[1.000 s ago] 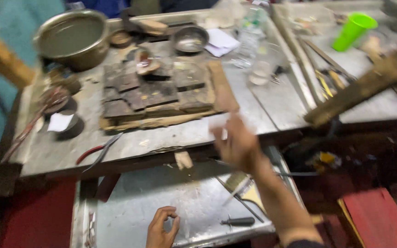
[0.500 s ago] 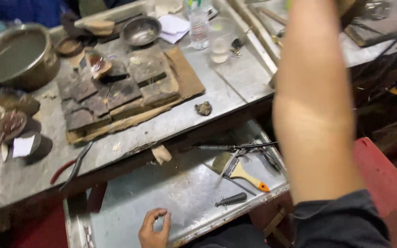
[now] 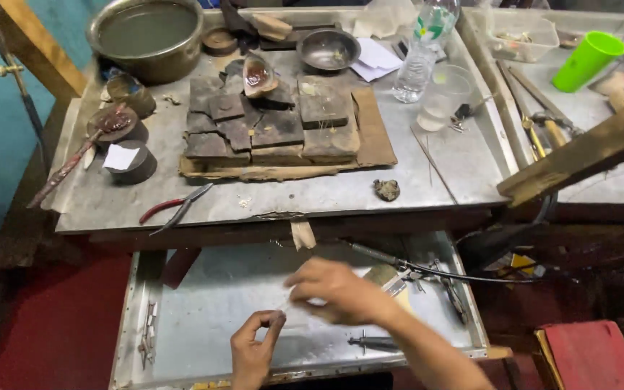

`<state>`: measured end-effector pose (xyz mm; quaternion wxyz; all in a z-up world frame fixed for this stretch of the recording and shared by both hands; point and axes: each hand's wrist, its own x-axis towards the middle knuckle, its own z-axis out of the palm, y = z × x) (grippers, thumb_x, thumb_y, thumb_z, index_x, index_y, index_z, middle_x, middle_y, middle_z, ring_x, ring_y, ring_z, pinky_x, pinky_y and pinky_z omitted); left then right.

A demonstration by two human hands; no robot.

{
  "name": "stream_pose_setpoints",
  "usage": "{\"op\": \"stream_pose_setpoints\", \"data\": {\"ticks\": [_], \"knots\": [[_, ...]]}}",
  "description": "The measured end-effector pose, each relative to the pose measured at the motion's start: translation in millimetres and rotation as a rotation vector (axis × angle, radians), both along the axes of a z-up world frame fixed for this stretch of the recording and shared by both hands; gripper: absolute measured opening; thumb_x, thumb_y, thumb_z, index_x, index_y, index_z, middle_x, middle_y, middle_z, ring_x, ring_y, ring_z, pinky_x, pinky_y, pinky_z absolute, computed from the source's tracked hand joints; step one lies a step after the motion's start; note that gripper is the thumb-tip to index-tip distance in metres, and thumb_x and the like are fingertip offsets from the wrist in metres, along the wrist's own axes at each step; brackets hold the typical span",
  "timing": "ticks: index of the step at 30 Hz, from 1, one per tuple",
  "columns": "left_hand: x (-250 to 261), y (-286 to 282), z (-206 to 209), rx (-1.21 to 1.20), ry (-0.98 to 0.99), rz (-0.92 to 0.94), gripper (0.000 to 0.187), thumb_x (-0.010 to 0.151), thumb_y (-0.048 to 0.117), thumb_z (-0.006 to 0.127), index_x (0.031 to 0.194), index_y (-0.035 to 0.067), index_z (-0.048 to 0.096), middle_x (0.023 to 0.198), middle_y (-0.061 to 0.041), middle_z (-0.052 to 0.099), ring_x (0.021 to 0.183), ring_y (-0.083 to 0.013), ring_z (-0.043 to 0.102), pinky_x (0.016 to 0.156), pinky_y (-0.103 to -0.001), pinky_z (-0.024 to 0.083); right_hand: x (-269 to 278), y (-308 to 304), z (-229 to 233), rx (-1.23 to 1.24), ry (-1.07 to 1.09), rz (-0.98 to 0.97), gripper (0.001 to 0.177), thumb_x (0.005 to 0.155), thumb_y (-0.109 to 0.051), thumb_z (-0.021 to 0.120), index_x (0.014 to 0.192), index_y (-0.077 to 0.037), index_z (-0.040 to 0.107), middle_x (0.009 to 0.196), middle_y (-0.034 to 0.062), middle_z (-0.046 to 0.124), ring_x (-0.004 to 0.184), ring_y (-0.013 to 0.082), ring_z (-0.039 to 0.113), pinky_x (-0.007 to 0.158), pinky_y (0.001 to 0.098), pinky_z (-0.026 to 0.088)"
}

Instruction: Polishing a small metal jewelry piece using a handheld rotary tool at a metalworking bench.

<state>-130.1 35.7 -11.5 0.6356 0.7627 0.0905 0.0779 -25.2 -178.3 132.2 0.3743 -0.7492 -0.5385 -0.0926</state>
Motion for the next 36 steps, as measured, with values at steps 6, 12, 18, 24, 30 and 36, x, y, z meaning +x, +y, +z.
{"op": "stream_pose_setpoints", "data": {"ticks": [6,12,18,24,30,36], "knots": [[0,10,-36,0.326,-0.296,-0.118,0.015,0.094,0.014,0.067,0.102,0.006,0.077,0.102,-0.004,0.08,0.091,-0.0148,0.077,0.083,-0.028,0.057,-42,24,-50,-0.009,0.086,-0.133,0.01,0.095,-0.009,0.073,0.101,-0.002,0.069,0.102,0.0117,0.067,0.095,0.0282,0.059,0.079,0.0394,0.051],[-3,3,-4,0.316,-0.319,-0.121,0.027,0.097,0.019,0.062,0.115,0.009,0.079,0.11,-0.005,0.081,0.102,-0.0167,0.077,0.091,-0.03,0.059,-46,17,-34,0.107,0.102,-0.145,0.005,0.098,-0.005,0.07,0.096,-0.003,0.066,0.093,0.012,0.062,0.077,0.0287,0.061,0.068,0.0383,0.05],[2,13,-8,0.268,-0.158,-0.102,0.034,0.097,0.021,0.062,0.128,0.016,0.075,0.095,-0.001,0.075,0.084,-0.0112,0.073,0.072,-0.028,0.053,-43,21,-44,-0.098,0.089,-0.125,0.005,0.099,-0.011,0.07,0.101,-0.009,0.066,0.097,0.0109,0.06,0.071,0.0287,0.058,0.065,0.0406,0.047],[11,36,-16,0.188,-0.083,-0.201,0.042,0.1,0.03,0.057,0.14,0.018,0.066,0.097,0.001,0.069,0.076,-0.0121,0.062,0.075,-0.026,0.05,-26,46,-33,-0.167,0.192,-0.019,0.009,0.101,-0.012,0.067,0.095,-0.007,0.063,0.087,0.0056,0.064,0.073,0.0303,0.06,0.072,0.0397,0.05],[20,65,-12,-0.146,0.382,-0.215,0.012,0.081,0.015,0.09,0.084,0.01,0.079,0.067,-0.001,0.077,0.063,-0.0085,0.068,0.065,-0.023,0.055,-2,64,-13,-0.09,0.374,0.004,0.005,0.1,-0.009,0.066,0.098,-0.004,0.066,0.091,0.0074,0.069,0.076,0.0255,0.068,0.067,0.0346,0.052],[17,93,32,0.059,0.225,-0.397,0.025,0.101,0.033,0.063,0.101,0.014,0.08,0.103,0.004,0.082,0.095,-0.0035,0.074,0.086,-0.022,0.053,20,84,-58,-0.166,0.313,0.131,0.009,0.094,-0.018,0.071,0.089,-0.01,0.072,0.084,0.0015,0.074,0.071,0.0166,0.074,0.066,0.0284,0.056]]}}
